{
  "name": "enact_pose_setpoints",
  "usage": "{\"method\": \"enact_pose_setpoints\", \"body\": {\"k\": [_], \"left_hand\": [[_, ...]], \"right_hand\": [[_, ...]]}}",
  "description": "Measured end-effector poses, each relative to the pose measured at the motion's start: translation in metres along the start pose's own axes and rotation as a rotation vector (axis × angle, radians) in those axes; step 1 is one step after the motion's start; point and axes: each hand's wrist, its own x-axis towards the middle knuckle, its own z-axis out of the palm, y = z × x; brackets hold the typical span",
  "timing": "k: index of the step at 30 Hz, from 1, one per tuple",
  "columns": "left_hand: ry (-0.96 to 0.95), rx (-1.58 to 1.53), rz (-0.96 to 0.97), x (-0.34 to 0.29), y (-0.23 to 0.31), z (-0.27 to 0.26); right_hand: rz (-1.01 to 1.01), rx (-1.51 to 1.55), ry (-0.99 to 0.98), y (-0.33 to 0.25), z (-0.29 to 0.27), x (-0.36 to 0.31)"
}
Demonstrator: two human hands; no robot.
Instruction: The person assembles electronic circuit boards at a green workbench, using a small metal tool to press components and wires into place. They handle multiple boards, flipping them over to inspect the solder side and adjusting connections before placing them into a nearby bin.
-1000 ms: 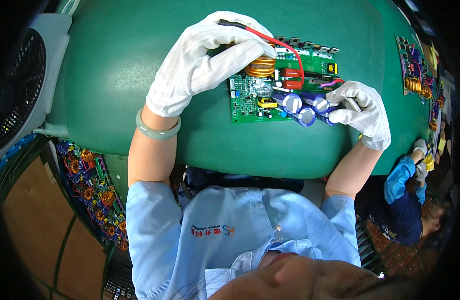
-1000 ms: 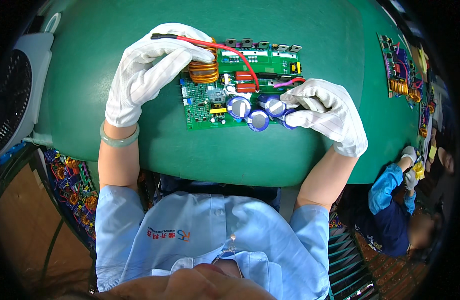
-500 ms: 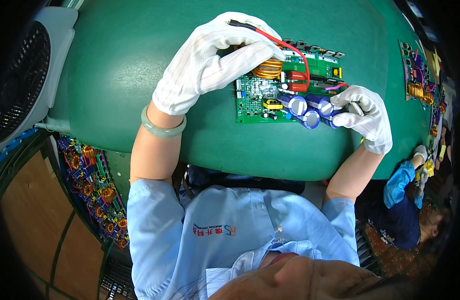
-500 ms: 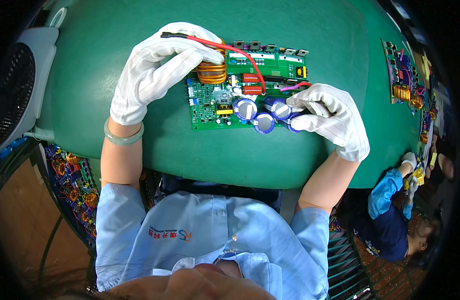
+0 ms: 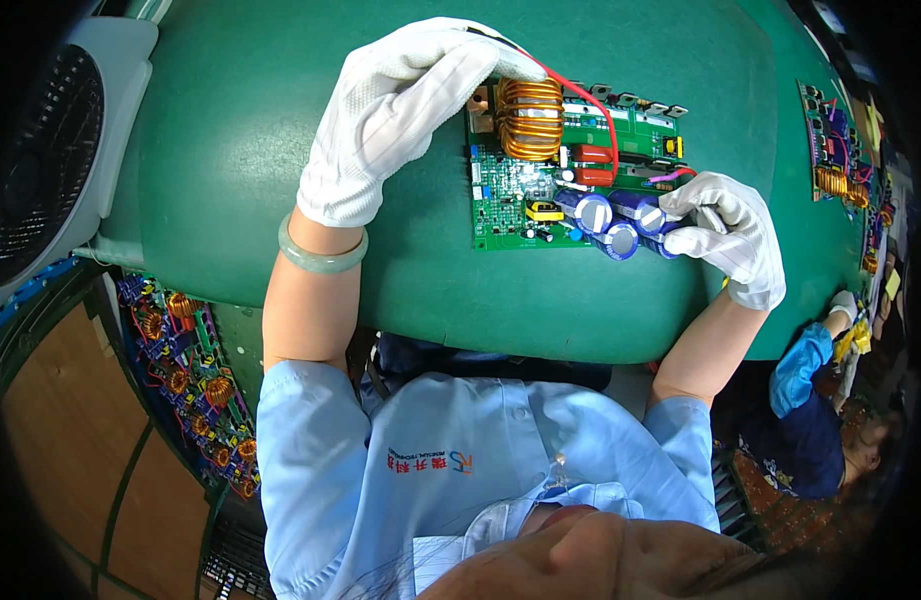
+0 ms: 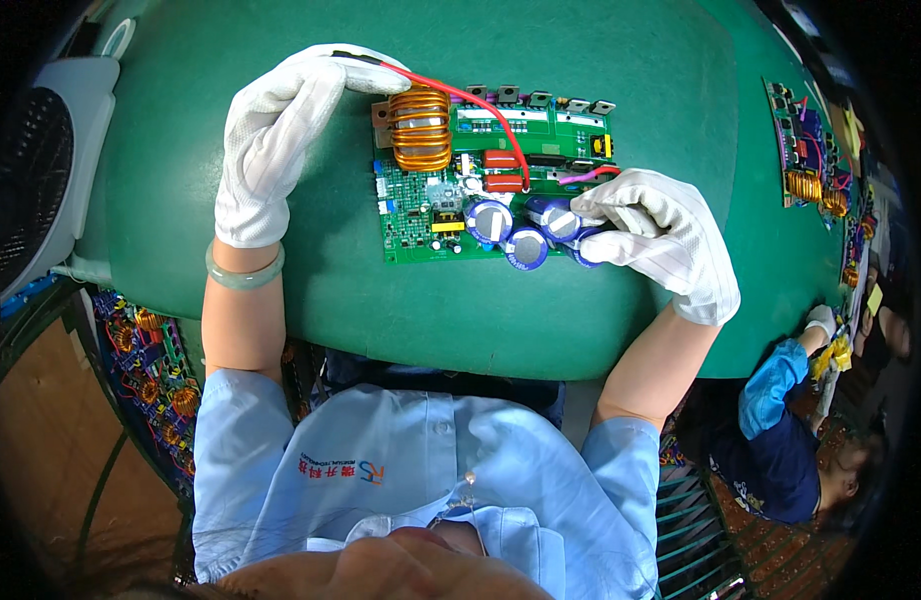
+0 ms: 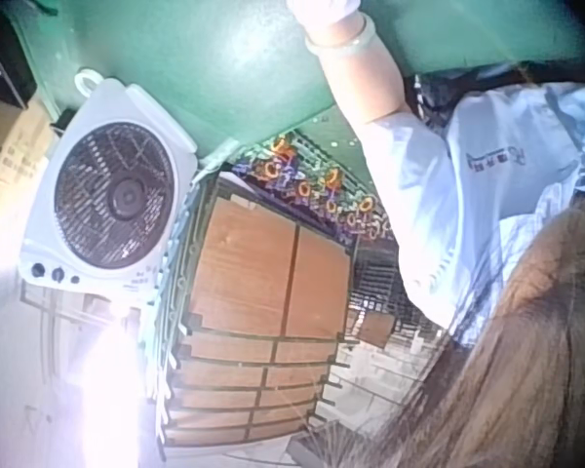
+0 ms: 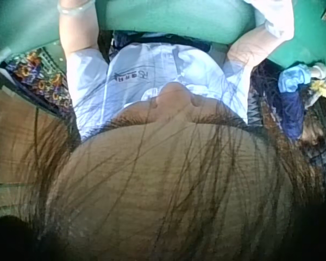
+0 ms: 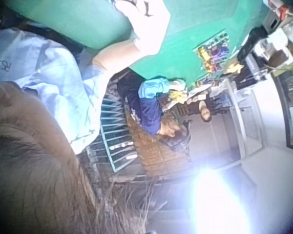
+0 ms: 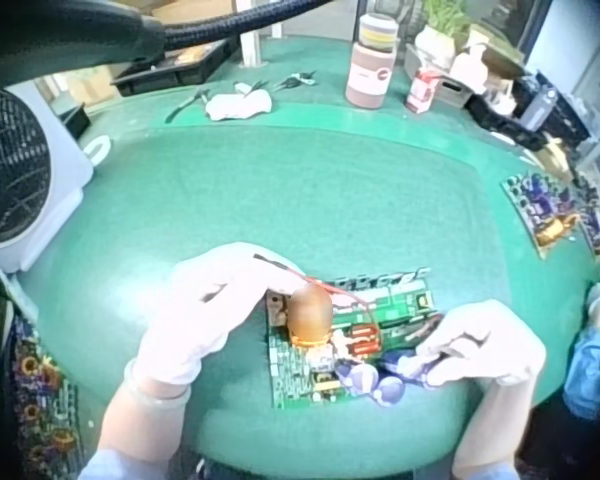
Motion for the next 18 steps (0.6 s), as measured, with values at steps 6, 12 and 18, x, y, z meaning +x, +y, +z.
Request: {"method": "enact_pose_setpoints", "body": {"k": [6,12,18], "left_hand": [[-0.037,0.012,-0.016,0.001,0.004,-0.003],[0.012,0.107,-0.012,0.003,0.009,-0.003],[0.130,0.559,0.404,0.006,0.008,-0.005]], "right_hand": [[0.024,0.033,0.009,0.000,0.000,-0.001],[0.056,0.044,0.015,-0.002,0.000,-0.003],[-0.138,-0.233,-0.032,-0.016,0.000,-0.003]]}}
